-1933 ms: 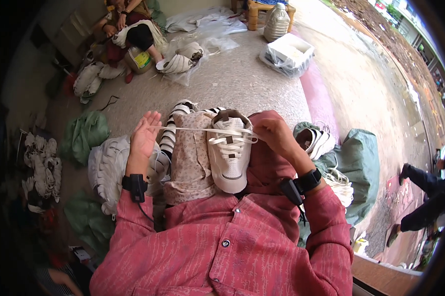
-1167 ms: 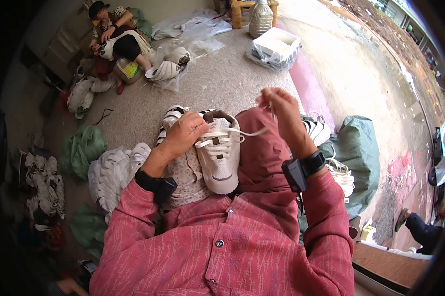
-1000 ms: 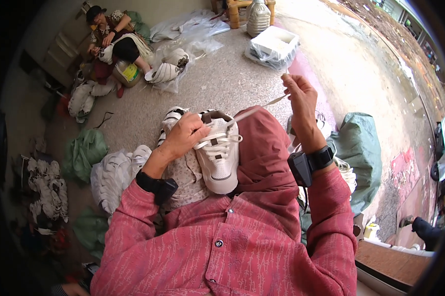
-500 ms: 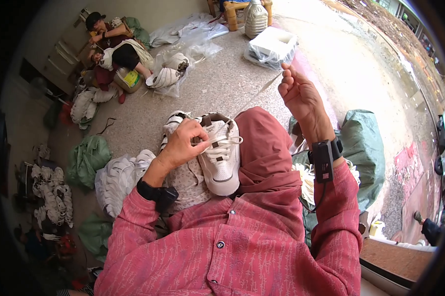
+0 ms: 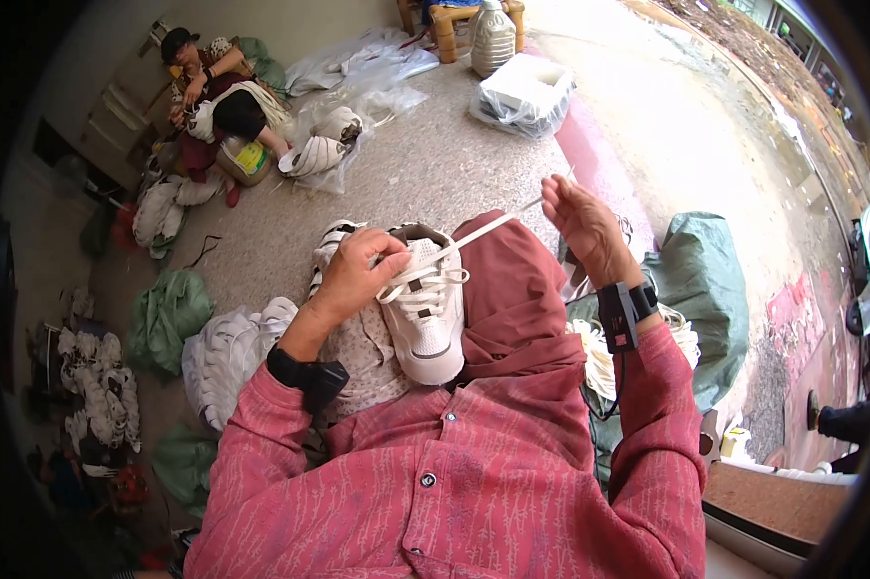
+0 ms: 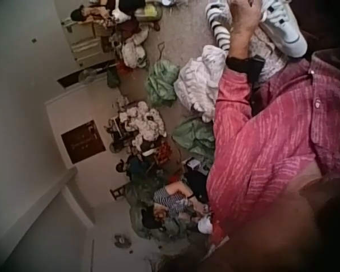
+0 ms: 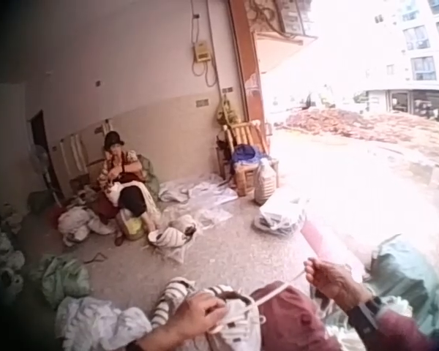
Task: Lacing several pairs of white shoes by hand.
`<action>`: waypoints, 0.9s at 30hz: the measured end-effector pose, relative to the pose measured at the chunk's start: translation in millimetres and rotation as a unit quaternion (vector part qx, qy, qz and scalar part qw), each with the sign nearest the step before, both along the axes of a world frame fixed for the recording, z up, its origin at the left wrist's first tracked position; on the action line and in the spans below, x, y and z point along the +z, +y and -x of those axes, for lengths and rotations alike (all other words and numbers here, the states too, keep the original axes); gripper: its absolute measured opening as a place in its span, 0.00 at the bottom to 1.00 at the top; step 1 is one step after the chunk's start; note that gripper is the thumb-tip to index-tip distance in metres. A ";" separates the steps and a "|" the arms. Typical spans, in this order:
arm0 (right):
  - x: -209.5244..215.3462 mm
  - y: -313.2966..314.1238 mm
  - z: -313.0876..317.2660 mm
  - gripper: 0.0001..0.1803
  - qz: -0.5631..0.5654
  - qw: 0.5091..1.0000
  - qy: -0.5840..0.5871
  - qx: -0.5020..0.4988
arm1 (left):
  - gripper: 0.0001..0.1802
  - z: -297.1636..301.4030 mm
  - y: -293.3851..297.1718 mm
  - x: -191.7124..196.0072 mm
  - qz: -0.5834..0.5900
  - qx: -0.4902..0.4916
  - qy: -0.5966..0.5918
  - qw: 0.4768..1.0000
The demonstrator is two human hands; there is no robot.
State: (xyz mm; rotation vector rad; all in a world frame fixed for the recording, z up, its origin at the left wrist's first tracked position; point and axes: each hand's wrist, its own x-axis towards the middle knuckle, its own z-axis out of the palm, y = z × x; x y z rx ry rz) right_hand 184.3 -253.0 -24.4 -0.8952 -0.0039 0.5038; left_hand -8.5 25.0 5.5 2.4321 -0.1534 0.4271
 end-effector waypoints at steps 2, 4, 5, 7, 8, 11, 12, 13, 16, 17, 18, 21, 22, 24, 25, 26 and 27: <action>-13.6 -4.7 2.0 0.15 0.026 0.999 0.045 -0.002 | 0.08 -8.9 -8.4 1.5 0.044 -0.007 0.014 0.999; -22.0 -6.2 3.7 0.12 0.050 0.997 0.053 -0.018 | 0.08 -17.9 -16.9 1.8 0.085 -0.012 0.031 0.996; -22.5 -7.1 2.5 0.12 0.035 0.997 0.068 -0.024 | 0.08 -22.8 -20.4 1.6 0.090 -0.016 0.048 0.995; -19.2 -6.9 1.1 0.11 0.017 0.996 0.083 -0.030 | 0.08 -29.1 -23.8 1.2 0.091 -0.021 0.066 0.993; -15.6 -6.2 0.4 0.11 -0.061 0.991 0.059 0.100 | 0.08 -31.4 -24.5 0.4 0.097 -0.015 0.100 0.990; -6.9 1.2 10.8 0.10 0.083 0.979 -0.075 0.169 | 0.09 -36.5 -22.8 -4.0 0.112 -0.007 0.156 0.981; -6.5 7.8 18.2 0.11 0.274 0.935 -0.193 0.114 | 0.11 -37.8 -21.7 -6.0 0.127 0.000 0.181 0.975; -8.9 21.0 27.8 0.13 0.312 0.890 -0.322 0.080 | 0.11 -39.5 -19.9 -7.7 0.122 -0.002 0.177 0.977; -9.6 36.1 46.0 0.12 0.332 0.858 -0.366 0.139 | 0.13 -43.0 -17.6 -12.7 0.132 -0.001 0.222 0.966; -9.8 38.7 50.5 0.10 0.400 0.799 -0.427 0.139 | 0.13 -43.2 -18.4 -14.4 0.127 0.000 0.215 0.968; -9.3 42.6 52.2 0.10 0.401 0.798 -0.430 0.135 | 0.13 -43.6 -18.1 -15.0 0.124 0.005 0.227 0.966; -7.2 51.2 57.0 0.07 0.422 0.564 -0.709 -0.001 | 0.13 -44.4 -16.1 -14.7 0.082 0.011 0.251 0.964; -6.2 50.9 59.0 0.07 0.419 0.562 -0.714 -0.006 | 0.13 -44.4 -15.3 -14.5 0.077 0.009 0.254 0.964; -4.0 49.1 63.5 0.07 0.422 0.592 -0.677 0.113 | 0.14 -44.1 -13.3 -14.2 0.146 -0.003 0.261 0.954; -2.8 48.9 65.0 0.07 0.403 0.596 -0.682 0.135 | 0.14 -44.2 -12.9 -14.4 0.148 -0.015 0.251 0.957; -1.3 46.3 66.2 0.07 0.381 0.601 -0.694 0.113 | 0.12 -44.2 -12.7 -14.9 0.177 -0.024 0.250 0.951; 0.4 42.8 66.8 0.08 0.380 0.671 -0.603 0.202 | 0.11 -44.4 -12.8 -15.4 0.210 -0.030 0.256 0.943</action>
